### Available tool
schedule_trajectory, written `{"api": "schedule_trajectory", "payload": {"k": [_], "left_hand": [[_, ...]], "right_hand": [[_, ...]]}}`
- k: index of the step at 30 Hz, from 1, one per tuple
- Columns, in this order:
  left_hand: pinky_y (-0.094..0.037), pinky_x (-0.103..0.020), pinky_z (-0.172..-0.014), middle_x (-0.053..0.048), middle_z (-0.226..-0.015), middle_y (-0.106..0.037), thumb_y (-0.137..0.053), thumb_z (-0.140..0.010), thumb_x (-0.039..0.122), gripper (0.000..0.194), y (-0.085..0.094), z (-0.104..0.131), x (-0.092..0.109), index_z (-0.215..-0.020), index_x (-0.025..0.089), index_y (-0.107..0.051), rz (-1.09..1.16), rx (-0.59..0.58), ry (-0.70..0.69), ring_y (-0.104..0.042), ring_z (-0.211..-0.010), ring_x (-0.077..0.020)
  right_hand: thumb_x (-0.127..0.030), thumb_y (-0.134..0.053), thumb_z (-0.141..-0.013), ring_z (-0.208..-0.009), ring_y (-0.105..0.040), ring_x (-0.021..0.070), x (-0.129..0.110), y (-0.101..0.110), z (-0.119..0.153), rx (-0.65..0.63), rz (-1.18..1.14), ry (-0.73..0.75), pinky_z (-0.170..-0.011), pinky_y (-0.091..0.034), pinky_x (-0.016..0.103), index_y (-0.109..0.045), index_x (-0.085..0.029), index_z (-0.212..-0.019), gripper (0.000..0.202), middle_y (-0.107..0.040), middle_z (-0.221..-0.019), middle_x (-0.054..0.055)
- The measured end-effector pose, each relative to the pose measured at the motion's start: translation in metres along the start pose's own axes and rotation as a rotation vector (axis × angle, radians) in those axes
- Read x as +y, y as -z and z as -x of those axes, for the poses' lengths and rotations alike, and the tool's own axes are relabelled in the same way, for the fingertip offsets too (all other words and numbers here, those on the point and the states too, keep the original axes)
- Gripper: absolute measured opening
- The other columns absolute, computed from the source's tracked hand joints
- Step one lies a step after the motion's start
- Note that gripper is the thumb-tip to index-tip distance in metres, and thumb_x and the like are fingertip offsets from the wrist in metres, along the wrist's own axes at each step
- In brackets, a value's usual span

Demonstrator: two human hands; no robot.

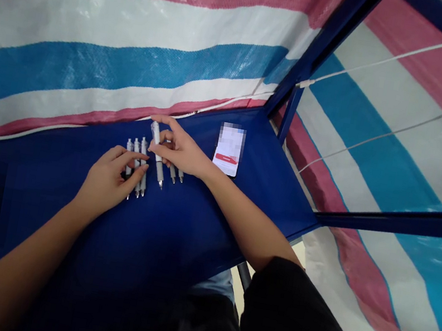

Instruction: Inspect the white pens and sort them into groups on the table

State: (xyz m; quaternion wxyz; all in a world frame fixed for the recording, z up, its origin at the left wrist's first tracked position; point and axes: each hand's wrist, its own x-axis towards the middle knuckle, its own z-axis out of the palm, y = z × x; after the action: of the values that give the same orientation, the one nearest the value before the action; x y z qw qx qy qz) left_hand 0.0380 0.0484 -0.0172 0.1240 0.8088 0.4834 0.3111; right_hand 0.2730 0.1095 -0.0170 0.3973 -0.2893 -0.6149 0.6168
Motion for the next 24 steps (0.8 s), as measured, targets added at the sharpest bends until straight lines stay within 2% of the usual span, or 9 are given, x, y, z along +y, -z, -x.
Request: {"api": "schedule_trajectory", "payload": {"k": [4, 10, 16, 20, 24], "left_hand": [[-0.055, -0.038, -0.079, -0.005, -0.096, -0.063, -0.061, -0.112, 0.037, 0.031, -0.001, 0.0, 0.0, -0.128, 0.02, -0.082, -0.037, -0.012, -0.004, -0.066, -0.087, -0.0237], [-0.055, -0.037, -0.077, -0.005, -0.096, -0.061, -0.06, -0.113, 0.039, 0.033, -0.002, 0.001, 0.0, -0.126, 0.021, -0.084, -0.056, -0.017, 0.006, -0.066, -0.088, -0.0233], [-0.051, -0.033, -0.068, -0.007, -0.107, -0.062, -0.065, -0.109, 0.041, 0.031, -0.002, 0.003, 0.0, -0.125, 0.023, -0.086, -0.06, 0.013, 0.065, -0.062, -0.081, -0.0191], [-0.051, -0.033, -0.067, -0.007, -0.107, -0.063, -0.066, -0.109, 0.039, 0.029, -0.002, 0.004, 0.001, -0.124, 0.022, -0.085, -0.038, 0.015, 0.056, -0.059, -0.075, -0.0166], [-0.052, -0.034, -0.068, -0.007, -0.111, -0.064, -0.066, -0.11, 0.036, 0.027, -0.001, 0.004, 0.002, -0.126, 0.023, -0.083, -0.003, 0.019, 0.064, -0.059, -0.076, -0.0163]], "right_hand": [[-0.018, -0.075, -0.103, -0.061, -0.058, 0.0086, -0.001, 0.0, 0.001, 0.009, 0.012, -0.041, -0.054, -0.052, 0.022, -0.044, -0.026, -0.153, 0.06, -0.058, -0.092, -0.007], [-0.02, -0.078, -0.101, -0.059, -0.057, 0.0083, 0.0, 0.001, -0.001, 0.018, -0.001, -0.021, -0.052, -0.052, 0.022, -0.044, -0.026, -0.153, 0.062, -0.056, -0.088, -0.009], [-0.03, -0.093, -0.091, -0.062, -0.061, 0.0093, 0.0, 0.004, -0.003, 0.077, -0.076, -0.047, -0.056, -0.055, 0.024, -0.03, -0.027, -0.163, 0.096, -0.062, -0.095, -0.008], [-0.038, -0.097, -0.087, -0.061, -0.059, 0.0092, -0.006, 0.003, 0.0, 0.087, -0.052, -0.077, -0.056, -0.055, 0.026, -0.041, -0.026, -0.151, 0.087, -0.062, -0.094, -0.008], [-0.039, -0.096, -0.088, -0.062, -0.058, 0.0088, -0.012, 0.001, 0.002, 0.108, -0.031, -0.091, -0.058, -0.056, 0.028, -0.042, -0.028, -0.152, 0.085, -0.065, -0.102, -0.005]]}}
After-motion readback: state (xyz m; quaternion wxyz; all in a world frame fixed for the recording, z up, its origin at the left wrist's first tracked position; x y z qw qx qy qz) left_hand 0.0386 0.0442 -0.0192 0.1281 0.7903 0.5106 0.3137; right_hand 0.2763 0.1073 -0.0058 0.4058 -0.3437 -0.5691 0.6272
